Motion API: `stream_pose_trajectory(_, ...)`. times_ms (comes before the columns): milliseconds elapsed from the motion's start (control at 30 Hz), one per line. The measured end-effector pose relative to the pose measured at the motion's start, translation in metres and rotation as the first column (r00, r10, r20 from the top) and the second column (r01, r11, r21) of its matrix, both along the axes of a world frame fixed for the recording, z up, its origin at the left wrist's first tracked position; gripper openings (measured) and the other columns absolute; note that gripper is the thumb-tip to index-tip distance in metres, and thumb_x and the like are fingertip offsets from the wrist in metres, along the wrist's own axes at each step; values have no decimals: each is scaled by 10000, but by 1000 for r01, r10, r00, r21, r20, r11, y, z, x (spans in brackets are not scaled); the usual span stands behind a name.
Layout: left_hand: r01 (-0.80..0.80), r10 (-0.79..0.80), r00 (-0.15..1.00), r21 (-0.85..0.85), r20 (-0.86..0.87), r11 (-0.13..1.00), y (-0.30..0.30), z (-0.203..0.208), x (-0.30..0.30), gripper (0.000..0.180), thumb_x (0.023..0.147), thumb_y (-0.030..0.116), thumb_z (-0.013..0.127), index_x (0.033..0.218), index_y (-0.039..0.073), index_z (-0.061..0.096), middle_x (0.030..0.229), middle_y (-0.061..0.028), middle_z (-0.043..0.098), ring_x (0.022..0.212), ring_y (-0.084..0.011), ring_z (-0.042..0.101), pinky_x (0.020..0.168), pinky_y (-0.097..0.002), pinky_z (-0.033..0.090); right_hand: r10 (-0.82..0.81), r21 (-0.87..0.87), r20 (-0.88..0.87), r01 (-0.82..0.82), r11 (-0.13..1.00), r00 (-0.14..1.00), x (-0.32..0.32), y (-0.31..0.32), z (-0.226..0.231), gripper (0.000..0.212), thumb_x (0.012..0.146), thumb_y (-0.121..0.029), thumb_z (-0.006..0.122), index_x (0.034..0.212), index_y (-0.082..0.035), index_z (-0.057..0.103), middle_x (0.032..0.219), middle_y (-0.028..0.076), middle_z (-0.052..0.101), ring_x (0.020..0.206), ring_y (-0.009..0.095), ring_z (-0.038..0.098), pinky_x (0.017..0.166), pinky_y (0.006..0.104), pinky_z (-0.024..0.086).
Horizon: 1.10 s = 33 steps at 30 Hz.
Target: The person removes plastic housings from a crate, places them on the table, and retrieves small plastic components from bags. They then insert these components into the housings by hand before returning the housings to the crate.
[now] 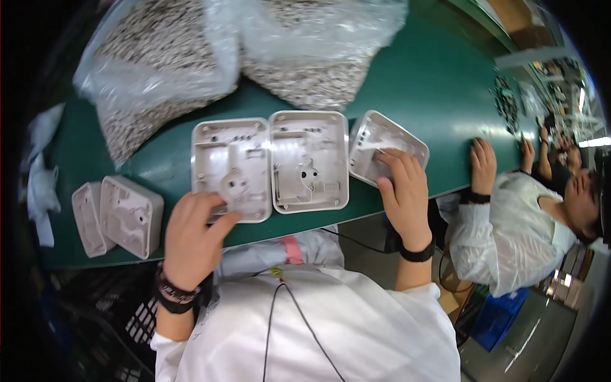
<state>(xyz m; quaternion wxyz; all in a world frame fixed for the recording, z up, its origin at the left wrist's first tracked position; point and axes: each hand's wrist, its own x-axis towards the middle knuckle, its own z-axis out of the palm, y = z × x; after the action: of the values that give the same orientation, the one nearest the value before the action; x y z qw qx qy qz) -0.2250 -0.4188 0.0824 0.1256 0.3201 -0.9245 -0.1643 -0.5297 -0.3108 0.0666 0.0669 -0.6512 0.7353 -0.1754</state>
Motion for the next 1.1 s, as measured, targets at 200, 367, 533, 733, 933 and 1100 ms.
stream_pose_trajectory(200, 46, -42, 997, 54, -72, 997, 1, -3, -1, 240, 633, 56, 570, 861, 98, 630, 914, -88, 521, 913, -284, 523, 809, -412, 437, -15, 31, -70, 17, 999, 997, 25, -5, 15, 404, 813, -261, 613, 1096, 7, 505, 1138, 190, 518, 1012, 374, 496, 840, 429, 414)
stream_pose_trajectory(367, 16, -11, 997, 68, -80, 998, 4, -5, 20, 248, 670, 123, 608, 917, 105, 631, 986, -95, 526, 969, -287, 512, 844, -403, 423, 39, 64, -111, -32, 997, 993, 5, -13, 14, 436, 822, -257, 616, 1138, 14, 485, 1143, 191, 511, 1029, 388, 485, 833, 421, 428)
stream_pose_trajectory(533, -612, 579, 790, -206, -200, 764, -15, 6, 73, 344, 786, 232, 618, 1075, 52, 566, 1200, -187, 471, 1079, -371, 457, 934, -423, 374, -129, 117, 68, 120, 986, 989, 27, -37, 11, 425, 832, -237, 598, 1179, -24, 477, 1217, 225, 448, 1099, 403, 451, 883, 417, 410)
stream_pose_trajectory(733, -755, 765, 644, -170, -13, 633, -15, -17, 118, 328, 826, 159, 565, 1126, 32, 533, 1285, -201, 404, 1166, -393, 396, 976, -456, 326, -30, 20, -105, 33, 999, 994, 71, -48, -1, 386, 828, -244, 593, 1143, -38, 508, 1206, 267, 409, 1063, 413, 456, 836, 419, 439)
stream_pose_trajectory(933, -475, 573, 796, -384, 197, 792, -28, -1, 103, 346, 850, 113, 521, 1193, 77, 505, 1361, -193, 328, 1227, -414, 322, 1022, -492, 248, -60, 11, -145, 62, 998, 988, 91, -58, -5, 348, 845, -229, 575, 1131, -42, 508, 1192, 267, 424, 1054, 413, 463, 840, 419, 434)
stream_pose_trajectory(1100, -414, 461, 861, -233, 213, 880, -30, -9, 102, 387, 846, 141, 539, 1228, 112, 489, 1391, -184, 290, 1246, -431, 282, 1031, -502, 227, -96, 6, -175, 99, 995, 980, 97, -61, -3, 319, 859, -213, 560, 1121, -39, 509, 1199, 251, 431, 1053, 396, 478, 856, 410, 424)
